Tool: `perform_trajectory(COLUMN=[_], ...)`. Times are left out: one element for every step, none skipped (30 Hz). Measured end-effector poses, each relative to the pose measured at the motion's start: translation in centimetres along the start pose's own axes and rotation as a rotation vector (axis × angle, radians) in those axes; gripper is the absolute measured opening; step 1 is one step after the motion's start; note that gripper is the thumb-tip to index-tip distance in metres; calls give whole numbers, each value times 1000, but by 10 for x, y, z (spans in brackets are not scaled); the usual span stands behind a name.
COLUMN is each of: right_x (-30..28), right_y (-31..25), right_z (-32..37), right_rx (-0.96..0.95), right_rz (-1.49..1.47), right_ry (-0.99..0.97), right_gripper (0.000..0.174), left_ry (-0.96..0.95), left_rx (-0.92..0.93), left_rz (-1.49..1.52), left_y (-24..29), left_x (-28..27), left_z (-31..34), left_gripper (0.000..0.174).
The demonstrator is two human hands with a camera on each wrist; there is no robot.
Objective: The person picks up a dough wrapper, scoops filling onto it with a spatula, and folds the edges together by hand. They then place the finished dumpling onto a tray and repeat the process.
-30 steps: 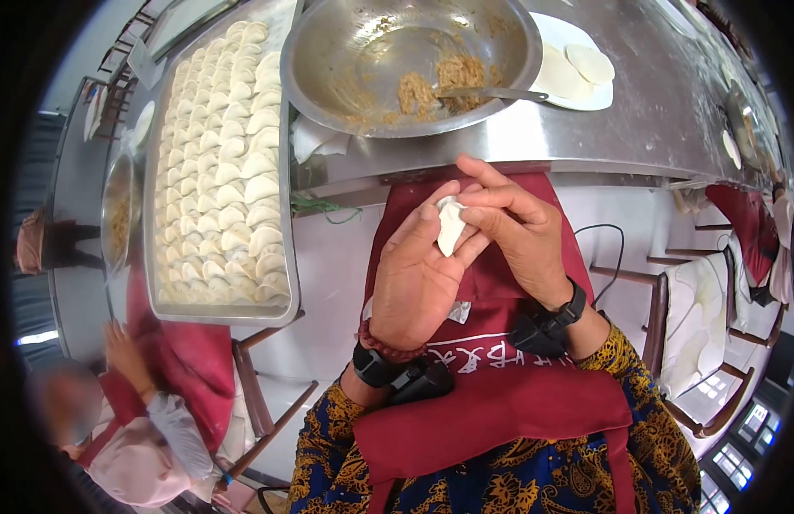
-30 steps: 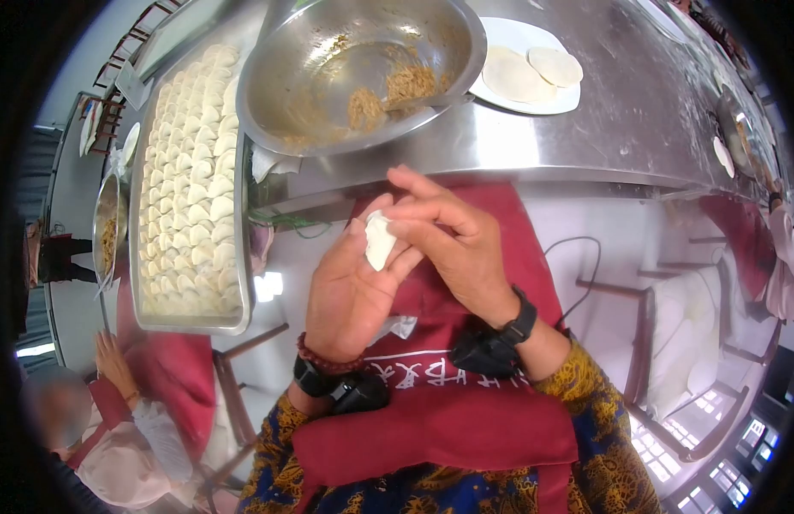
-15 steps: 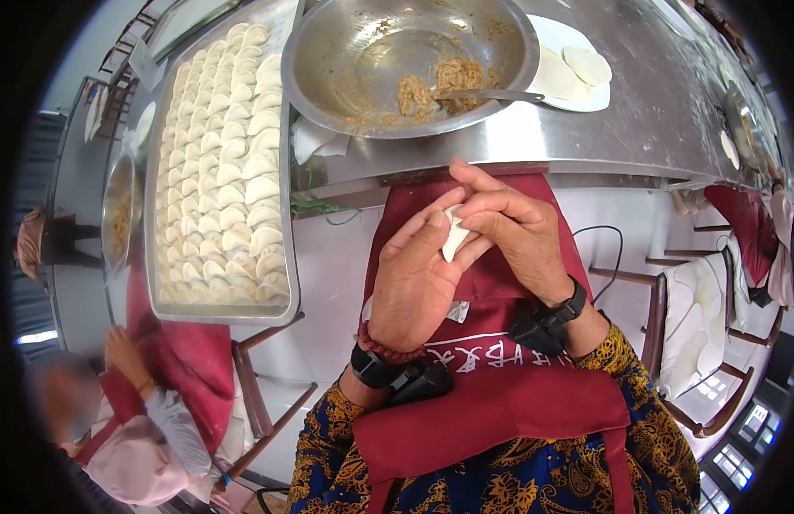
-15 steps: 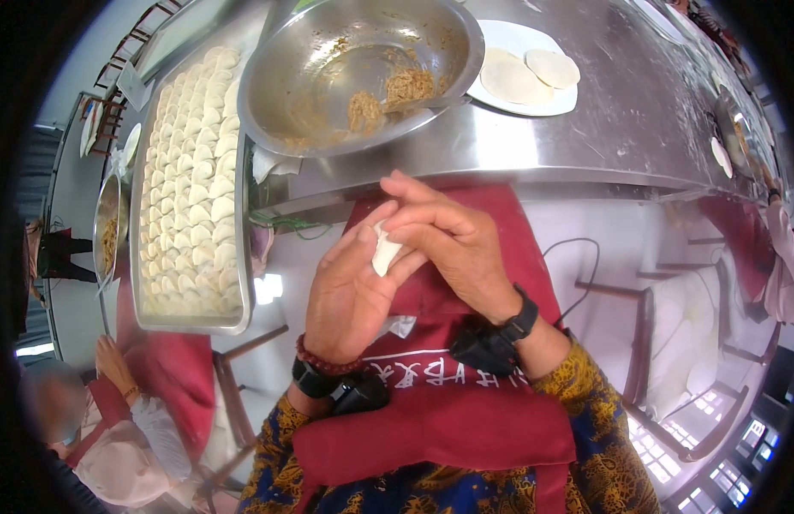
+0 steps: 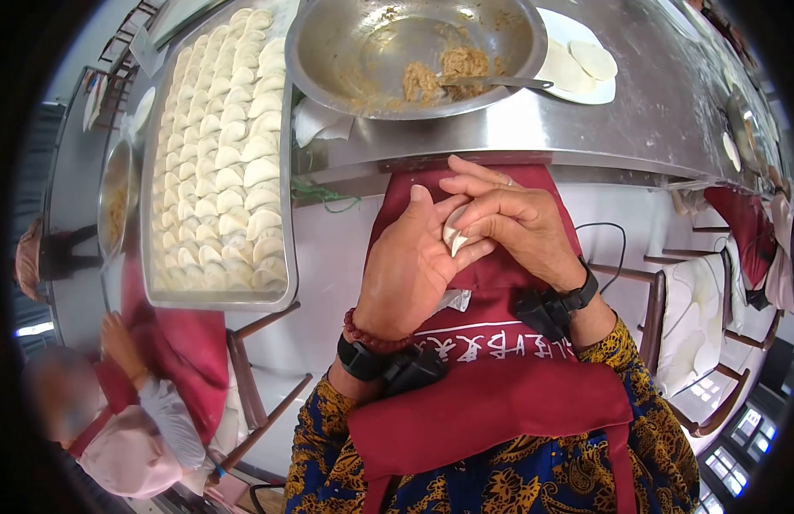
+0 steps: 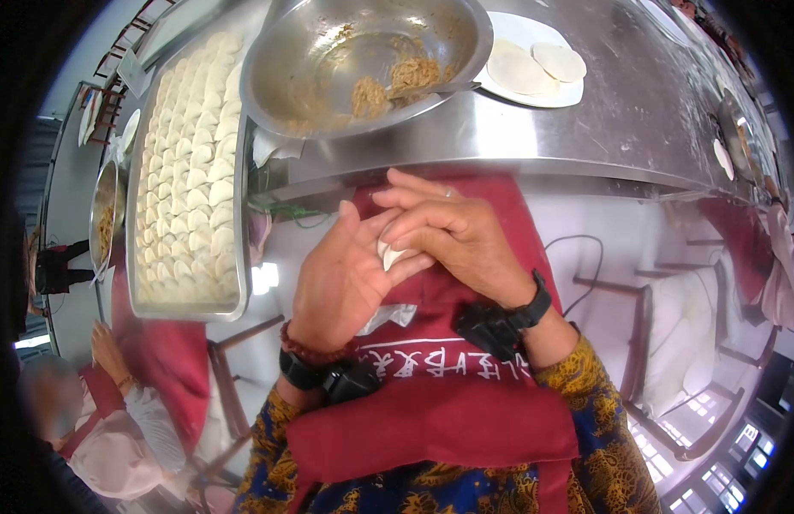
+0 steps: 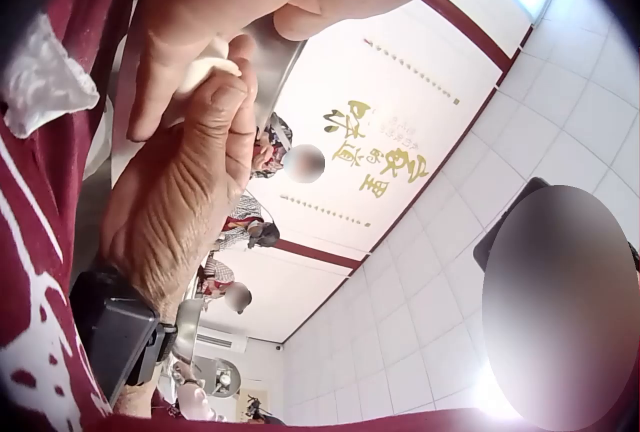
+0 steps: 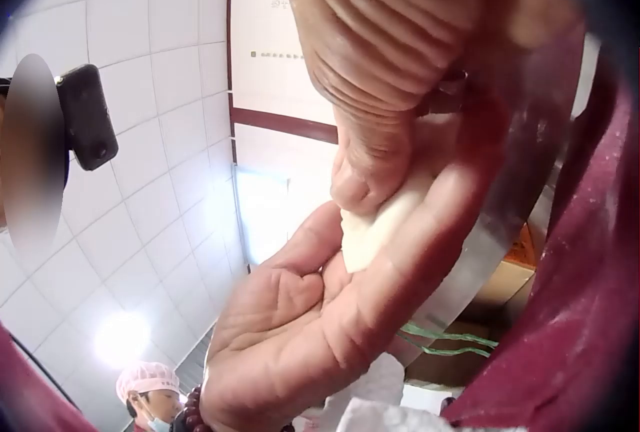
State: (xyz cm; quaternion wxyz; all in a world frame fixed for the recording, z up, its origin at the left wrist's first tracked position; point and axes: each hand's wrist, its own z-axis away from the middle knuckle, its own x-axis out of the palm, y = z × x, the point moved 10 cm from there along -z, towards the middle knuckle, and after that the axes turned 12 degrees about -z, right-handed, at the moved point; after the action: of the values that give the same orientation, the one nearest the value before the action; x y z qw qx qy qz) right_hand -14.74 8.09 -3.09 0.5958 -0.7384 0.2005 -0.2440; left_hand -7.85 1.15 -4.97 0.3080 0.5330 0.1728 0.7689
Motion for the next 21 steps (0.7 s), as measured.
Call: perform_trajectory(right_x=[2, 4, 5, 5, 11, 18, 19, 24, 28, 28, 29, 31, 31, 30, 30, 31, 26, 22, 22, 16, 11], right_y=[-2, -4, -6, -7, -13, -18, -20, -24, -28, -27, -25, -24, -22, -20, -19, -21, -20, -18, -18, -11, -4], right_z=[0, -1, -2, -2, -4, -3, -3, -1, 0, 0, 1, 2, 3, 3, 3, 4, 2, 1, 2, 2, 3], right_rx=[2, 13, 24, 26, -40, -106, -103, -139, -175, -173, -177, -181, -180, -171, -161, -162, -111, -60, -60, 9, 78], right_rz=[0, 32, 64, 63, 189, 314, 313, 332, 352, 352, 350, 349, 349, 364, 379, 378, 312, 247, 247, 114, -18], right_ry=[-2, 4, 11, 11, -60, -131, -130, -168, -207, -207, -232, -258, -258, -249, -240, -240, -196, -152, -152, -111, -69], right_gripper=[13, 11, 8, 8, 7, 6, 6, 6, 7, 7, 7, 7, 7, 7, 8, 8, 10, 12, 12, 16, 19], left_ry=[2, 0, -3, -2, -35, -69, -67, -83, -98, -98, -90, -82, -82, -85, -87, -87, -84, -82, -82, -82, -83], left_rx=[1, -8, -17, -18, -6, 5, 3, -4, -11, -12, -33, -54, -54, -56, -59, -59, -61, -62, -62, -50, -39], left_rz=[2, 9, 16, 18, -11, -39, -38, -62, -86, -85, -77, -70, -69, -62, -54, -55, -49, -43, -43, -40, -37], left_y=[0, 0, -1, -1, 0, 2, 2, 2, 2, 1, -1, -3, -4, -6, -6, -6, -5, -5, -4, -3, -2], left_x=[-1, -1, -2, -2, 1, 5, 5, 8, 10, 10, 9, 8, 7, 5, 3, 2, 1, 0, 0, 0, 1], left_z=[0, 1, 1, 1, 1, 2, 3, 4, 4, 5, 5, 5, 5, 4, 4, 4, 4, 4, 3, 3, 2], left_gripper=[60, 60, 59, 59, 59, 59, 59, 59, 59, 59, 60, 60, 60, 60, 60, 60, 60, 59, 59, 59, 60])
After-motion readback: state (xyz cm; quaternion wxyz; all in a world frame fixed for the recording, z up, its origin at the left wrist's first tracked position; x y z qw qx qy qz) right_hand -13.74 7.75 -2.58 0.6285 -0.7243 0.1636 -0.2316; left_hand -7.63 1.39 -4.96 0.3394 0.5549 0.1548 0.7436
